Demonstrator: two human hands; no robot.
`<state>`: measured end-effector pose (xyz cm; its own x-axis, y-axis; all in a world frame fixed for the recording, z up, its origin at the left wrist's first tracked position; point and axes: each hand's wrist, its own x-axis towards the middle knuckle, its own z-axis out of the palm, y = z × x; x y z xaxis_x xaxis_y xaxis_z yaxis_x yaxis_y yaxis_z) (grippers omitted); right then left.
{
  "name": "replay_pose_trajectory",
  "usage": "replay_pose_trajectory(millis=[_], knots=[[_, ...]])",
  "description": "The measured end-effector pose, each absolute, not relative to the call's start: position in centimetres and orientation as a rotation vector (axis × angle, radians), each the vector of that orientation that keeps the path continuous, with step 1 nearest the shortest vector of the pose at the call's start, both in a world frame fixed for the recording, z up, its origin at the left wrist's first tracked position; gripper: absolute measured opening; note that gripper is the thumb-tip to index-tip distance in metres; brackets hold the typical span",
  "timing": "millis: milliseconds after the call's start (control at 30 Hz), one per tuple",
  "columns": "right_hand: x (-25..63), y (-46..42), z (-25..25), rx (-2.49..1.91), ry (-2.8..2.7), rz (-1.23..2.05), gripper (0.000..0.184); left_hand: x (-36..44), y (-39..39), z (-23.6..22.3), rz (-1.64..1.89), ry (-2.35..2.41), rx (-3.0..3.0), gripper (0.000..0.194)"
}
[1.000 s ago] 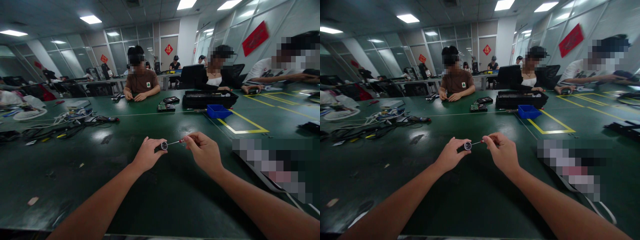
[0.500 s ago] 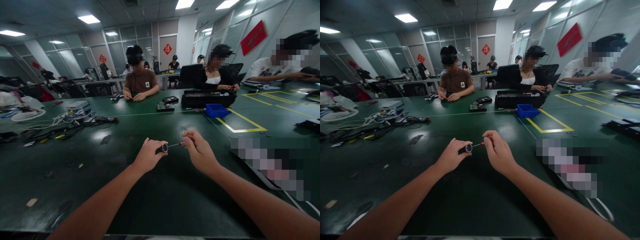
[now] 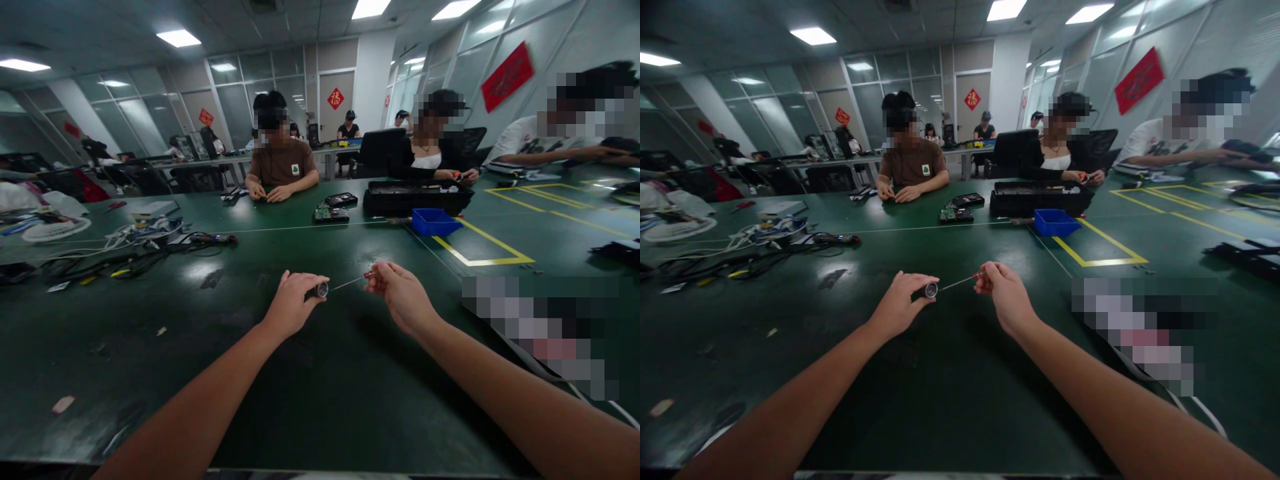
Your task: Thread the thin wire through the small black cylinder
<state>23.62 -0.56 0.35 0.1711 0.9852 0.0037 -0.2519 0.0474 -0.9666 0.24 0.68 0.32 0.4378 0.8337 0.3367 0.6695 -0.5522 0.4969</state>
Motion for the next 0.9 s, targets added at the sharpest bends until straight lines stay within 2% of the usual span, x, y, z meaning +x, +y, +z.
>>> replay_pose_trajectory(millis=[367, 567, 733, 900], knots=[[23.0, -2.1, 0.9, -1.185, -1.370, 0.810, 0.024, 0.5, 0.3, 0.6, 0.834, 1.322, 2.422, 0.036], [22.7, -2.3, 0.9, -1.141, -1.384, 0.859, 0.022, 0.5, 0.3, 0.6, 0.844, 1.338, 2.445, 0.039], [22.5, -2.1, 0.7, -1.067, -1.253, 1.052, 0.024, 0.5, 0.5, 0.6, 0.872, 1.349, 2.423, 0.038], [22.6, -2.2, 0.6, -1.096, -1.302, 0.974, 0.025, 0.5, 0.5, 0.5, 0.895, 1.348, 2.368, 0.037]])
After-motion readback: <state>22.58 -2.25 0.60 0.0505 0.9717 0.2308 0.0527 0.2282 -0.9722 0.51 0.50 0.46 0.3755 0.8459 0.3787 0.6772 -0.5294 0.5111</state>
